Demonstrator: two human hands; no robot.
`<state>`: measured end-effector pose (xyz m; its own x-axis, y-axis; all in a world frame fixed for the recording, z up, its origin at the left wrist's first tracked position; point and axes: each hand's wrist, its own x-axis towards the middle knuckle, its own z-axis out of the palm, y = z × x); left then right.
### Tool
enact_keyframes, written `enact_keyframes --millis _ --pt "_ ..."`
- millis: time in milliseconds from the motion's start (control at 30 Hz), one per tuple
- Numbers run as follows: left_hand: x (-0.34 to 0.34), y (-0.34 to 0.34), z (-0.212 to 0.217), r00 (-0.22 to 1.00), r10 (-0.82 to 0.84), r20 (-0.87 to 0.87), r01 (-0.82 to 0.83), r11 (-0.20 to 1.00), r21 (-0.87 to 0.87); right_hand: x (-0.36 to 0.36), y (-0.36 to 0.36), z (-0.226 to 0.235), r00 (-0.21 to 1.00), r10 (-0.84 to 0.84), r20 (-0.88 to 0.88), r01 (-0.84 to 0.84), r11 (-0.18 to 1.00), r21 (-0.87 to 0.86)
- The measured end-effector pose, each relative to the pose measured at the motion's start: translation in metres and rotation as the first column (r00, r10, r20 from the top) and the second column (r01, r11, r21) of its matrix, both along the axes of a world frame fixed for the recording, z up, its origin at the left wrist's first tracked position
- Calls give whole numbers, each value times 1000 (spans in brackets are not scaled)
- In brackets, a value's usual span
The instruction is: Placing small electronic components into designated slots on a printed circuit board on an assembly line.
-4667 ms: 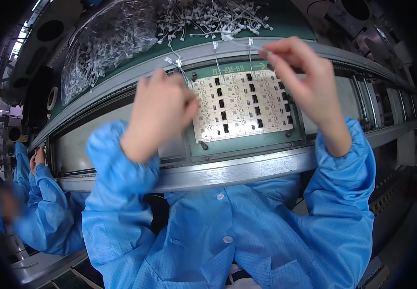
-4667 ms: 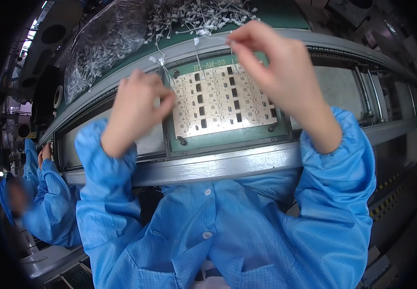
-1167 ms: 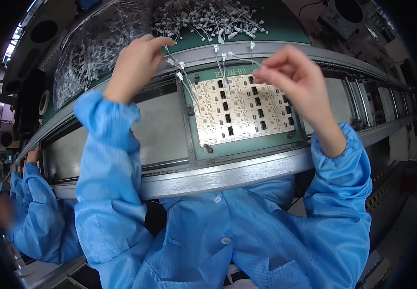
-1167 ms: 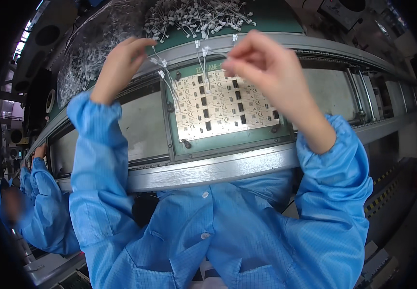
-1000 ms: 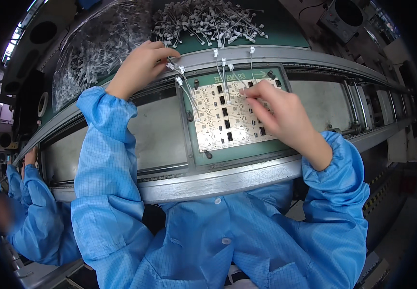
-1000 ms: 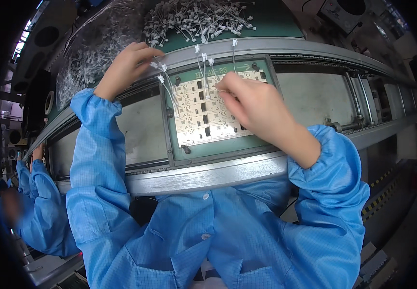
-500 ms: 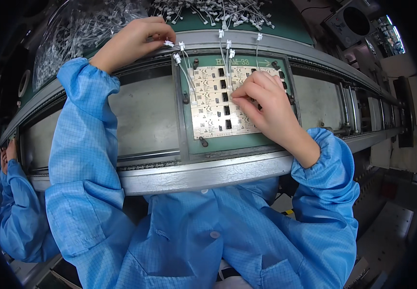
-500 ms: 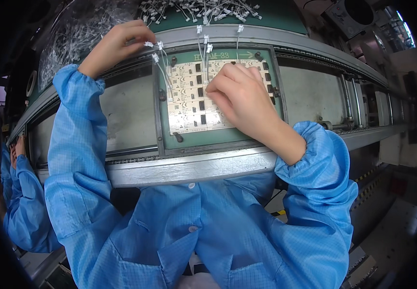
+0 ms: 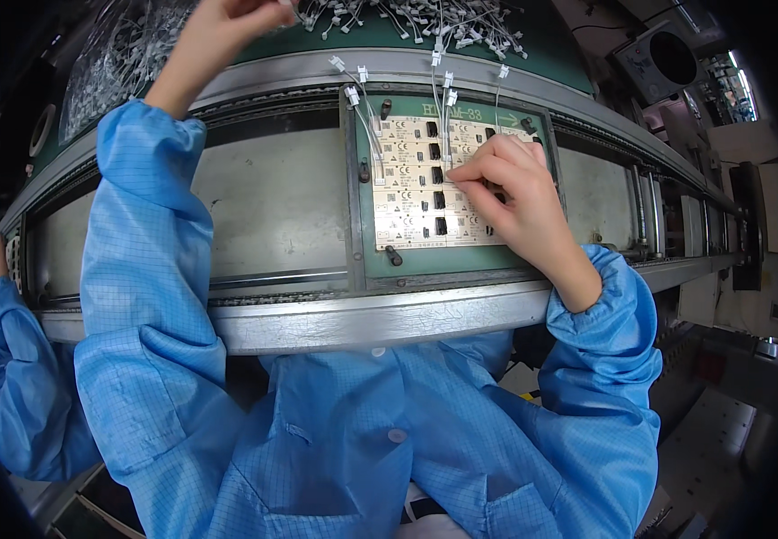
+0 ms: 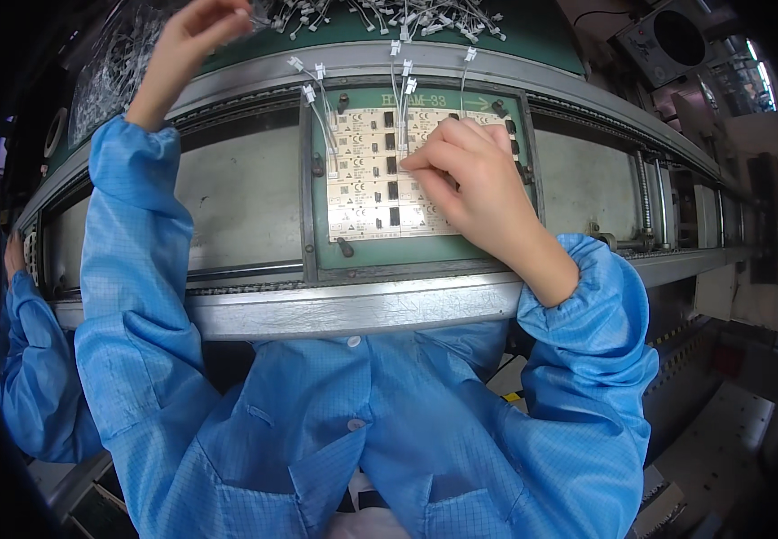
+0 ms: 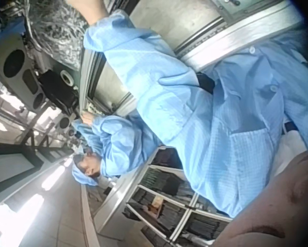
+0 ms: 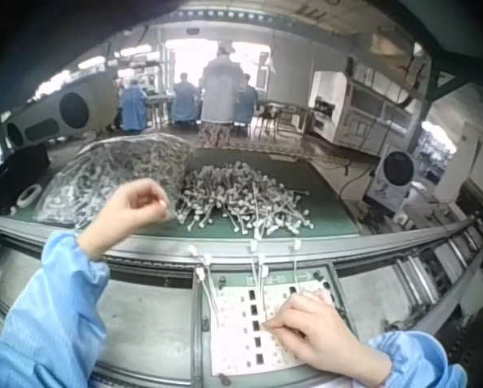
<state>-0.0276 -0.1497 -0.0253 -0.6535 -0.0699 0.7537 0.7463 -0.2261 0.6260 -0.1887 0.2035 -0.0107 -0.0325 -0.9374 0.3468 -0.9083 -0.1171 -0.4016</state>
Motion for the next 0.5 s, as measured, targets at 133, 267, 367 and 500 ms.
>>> enact_keyframes --millis 133,267,367,500 --pt "34 29 69 453 799 397 -736 586 -340 -2 0 3 1000 0 -19 0 1000 -3" --pt "47 68 105 500 779 380 -806 579 -127 6 1 12 986 49 -161 -58 997 -52" --pt "42 92 97 422 865 272 -819 493 -293 4 8 15 971 92 -219 -86 996 35" --pt "54 164 69 167 838 -519 -610 -326 -723 -20 -13 27 981 78 -177 -84 996 -28"
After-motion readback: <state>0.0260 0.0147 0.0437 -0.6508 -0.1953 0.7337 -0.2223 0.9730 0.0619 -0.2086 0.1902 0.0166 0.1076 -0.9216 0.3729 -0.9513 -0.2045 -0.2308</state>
